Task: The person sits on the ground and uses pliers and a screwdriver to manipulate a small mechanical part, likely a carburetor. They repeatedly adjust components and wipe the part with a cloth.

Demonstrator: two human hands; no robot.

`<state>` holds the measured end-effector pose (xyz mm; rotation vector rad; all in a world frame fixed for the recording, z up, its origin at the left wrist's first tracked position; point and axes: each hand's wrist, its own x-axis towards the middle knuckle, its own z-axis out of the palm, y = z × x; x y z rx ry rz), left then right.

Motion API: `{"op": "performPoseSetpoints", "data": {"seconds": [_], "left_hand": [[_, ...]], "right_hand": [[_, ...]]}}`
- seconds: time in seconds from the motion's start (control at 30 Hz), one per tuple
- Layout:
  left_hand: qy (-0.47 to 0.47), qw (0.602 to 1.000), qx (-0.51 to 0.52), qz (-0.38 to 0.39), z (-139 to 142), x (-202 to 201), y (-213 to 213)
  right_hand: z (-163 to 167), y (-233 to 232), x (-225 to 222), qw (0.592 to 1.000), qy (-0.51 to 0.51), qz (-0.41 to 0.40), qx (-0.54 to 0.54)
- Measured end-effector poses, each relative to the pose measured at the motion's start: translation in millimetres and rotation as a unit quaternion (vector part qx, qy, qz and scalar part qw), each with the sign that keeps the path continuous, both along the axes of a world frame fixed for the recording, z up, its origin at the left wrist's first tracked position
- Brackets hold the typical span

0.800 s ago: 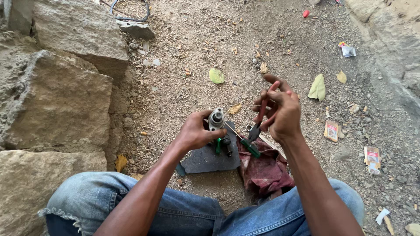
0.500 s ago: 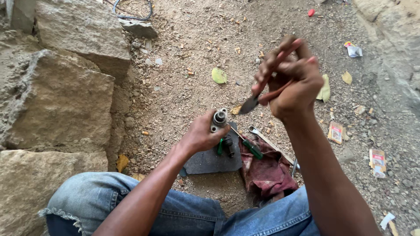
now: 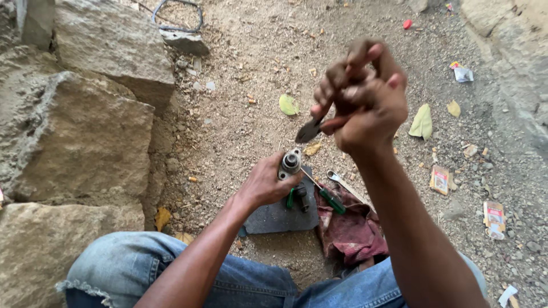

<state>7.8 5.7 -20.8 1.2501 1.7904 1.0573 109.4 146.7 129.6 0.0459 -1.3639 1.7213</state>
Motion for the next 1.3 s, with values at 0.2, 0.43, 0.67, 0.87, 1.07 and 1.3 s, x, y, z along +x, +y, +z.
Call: {"op": "performPoseSetpoints", "data": {"seconds": [0.2, 0.43, 0.67, 0.87, 1.07, 1.3], "left_hand": [[0.000, 0.998, -0.065, -0.001, 4.4, 0.5, 0.6], [0.013, 0.998, -0.068, 0.008, 2.7, 1.3, 2.1], [0.000, 1.000, -0.026, 0.003, -2.1, 1.6, 3.0], [-0.010, 0.999, -0.048, 0.001, 1.5, 1.0, 1.2], [0.001, 0.998, -0.069, 0.013, 9.2, 2.1, -2.6], [-0.010, 0.999, -0.033, 0.011, -0.5, 2.5, 2.9]], "right_hand": [[-26.4, -30.2, -26.3, 0.984, -0.117, -0.011, 0.134], [-11.6, -30.0, -14.9, 0.991, -0.085, -0.009, 0.100], [-12.9, -25.5, -23.5, 0.986, -0.118, -0.032, 0.117], [-23.4, -31.1, -26.3, 0.990, -0.060, 0.002, 0.130], [-40.7, -29.3, -32.8, 0.984, -0.091, -0.004, 0.155], [-14.3, -30.4, -26.3, 0.986, -0.045, -0.035, 0.159]]}}
